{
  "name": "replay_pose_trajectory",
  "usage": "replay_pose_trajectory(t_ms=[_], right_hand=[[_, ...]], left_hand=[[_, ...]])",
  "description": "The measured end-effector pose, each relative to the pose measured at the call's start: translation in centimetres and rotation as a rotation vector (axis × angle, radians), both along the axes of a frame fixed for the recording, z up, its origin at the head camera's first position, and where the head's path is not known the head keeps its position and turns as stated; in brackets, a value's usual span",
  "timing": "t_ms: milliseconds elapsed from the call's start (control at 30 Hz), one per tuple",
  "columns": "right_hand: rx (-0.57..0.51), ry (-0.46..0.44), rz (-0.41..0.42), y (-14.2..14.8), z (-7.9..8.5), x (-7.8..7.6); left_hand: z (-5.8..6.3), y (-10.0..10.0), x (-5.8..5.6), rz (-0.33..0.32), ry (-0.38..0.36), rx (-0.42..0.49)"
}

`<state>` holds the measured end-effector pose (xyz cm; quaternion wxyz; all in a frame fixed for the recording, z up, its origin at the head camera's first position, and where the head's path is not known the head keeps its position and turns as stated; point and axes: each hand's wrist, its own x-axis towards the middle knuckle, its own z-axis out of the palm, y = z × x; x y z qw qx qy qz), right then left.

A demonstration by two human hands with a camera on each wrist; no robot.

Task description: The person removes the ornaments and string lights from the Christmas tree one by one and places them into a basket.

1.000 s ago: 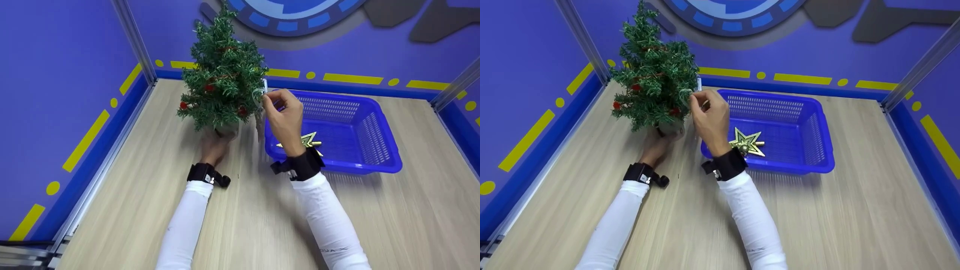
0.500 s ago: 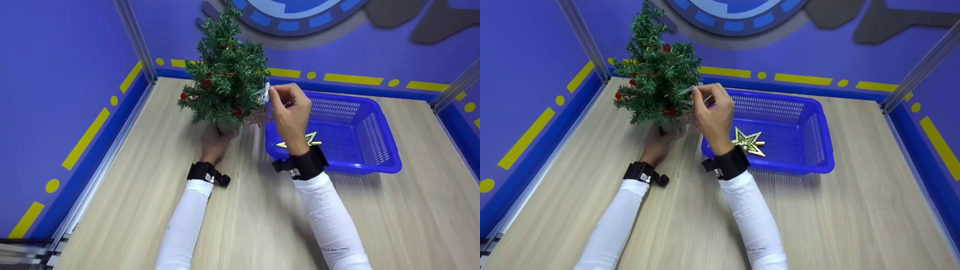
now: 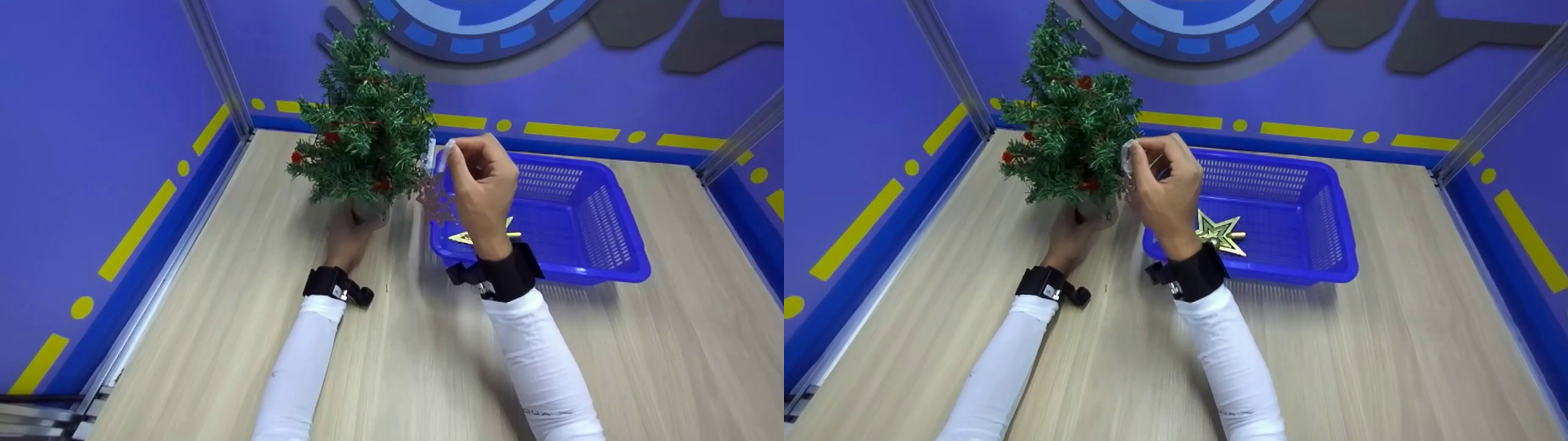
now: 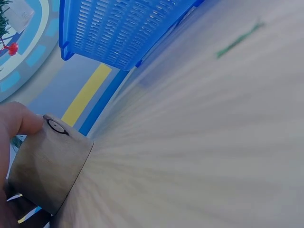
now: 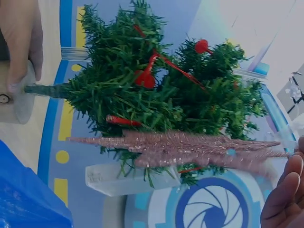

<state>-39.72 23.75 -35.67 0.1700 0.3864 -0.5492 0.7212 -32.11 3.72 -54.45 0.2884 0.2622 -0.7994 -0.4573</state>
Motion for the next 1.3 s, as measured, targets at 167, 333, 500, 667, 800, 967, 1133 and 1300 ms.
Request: replay_pose_trajectory(t_ms=[167,333,500,667,800,967,1133,1300], right_hand=[[-0.010,-0.017,0.006,0.8,-0.5,-0.4],[-0.015,-0.092,0.031,1.6,-0.7,-0.6],[-0.021,-0.135,0.019,2.8,0.0,-0.4],[0.008,-0.148,-0.012,4.2,-0.1,-0.8],[0.062,-0.166,-0.041,5.3,-1.0,-1.9],[0.181,-0.152,-0.080,6.6,-2.0,-3.0],[0.335,-0.130,-0.113,7.4,-2.7,-3.3],[0.446,-0.094,-0.100,7.6,-3.0,-3.2]], left_hand=[[0.0,0.0,0.1,0.012,-0.013,0.000],[-0.1,0.0,0.2,0.018,-0.033,0.006],[-0.1,0.0,0.1,0.019,-0.033,0.019],[-0.1,-0.1,0.0,0.030,-0.042,-0.003],[-0.1,-0.1,0.0,0.029,-0.066,-0.015],[0.0,-0.1,0.0,0.034,-0.064,-0.016],[0.1,0.0,-0.1,0.028,-0.029,-0.010],[0.1,0.0,-0.2,0.027,0.000,-0.018]])
